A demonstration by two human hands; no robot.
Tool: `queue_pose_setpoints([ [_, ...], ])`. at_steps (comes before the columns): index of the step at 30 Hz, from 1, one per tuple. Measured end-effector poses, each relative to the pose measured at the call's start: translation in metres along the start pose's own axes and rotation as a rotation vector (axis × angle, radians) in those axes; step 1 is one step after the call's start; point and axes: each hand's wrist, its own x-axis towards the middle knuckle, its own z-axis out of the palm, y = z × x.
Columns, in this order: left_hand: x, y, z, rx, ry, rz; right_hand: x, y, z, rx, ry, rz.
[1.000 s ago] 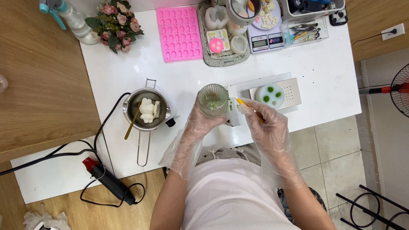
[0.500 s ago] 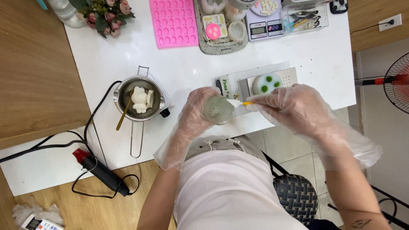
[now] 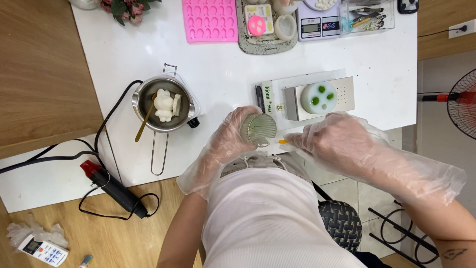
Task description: Scraping wax from a container and putting on gloves to prepare for candle making.
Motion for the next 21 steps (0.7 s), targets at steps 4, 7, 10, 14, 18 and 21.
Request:
queue_pose_setpoints([
  [4,0.0,-0.003,0.008,-0.071,-0.048,-0.04,0.009,0.001,0.003,-0.002,-0.222,-0.048],
  [7,-0.002,-0.003,0.011,-0.018,-0.047,-0.061,0.015,0.001,0.017,0.256,-0.127,-0.031],
  [10,-0.002,-0.002,0.012,-0.07,-0.073,-0.072,0.021,0.003,0.022,0.477,0.147,-0.007],
  [14,-0.001,0.003,0.009,-0.116,-0.079,-0.102,0.025,0.007,0.002,0.391,-0.019,0.089],
  [18,0.001,-0.003,0.012,-0.157,-0.075,-0.093,0.015,0.004,0.018,-0.218,-0.155,-0.023],
  [21,0.003,-0.008,0.018,-0.198,-0.057,-0.087,0.016,-0.003,0.02,0.044,0.105,-0.045],
])
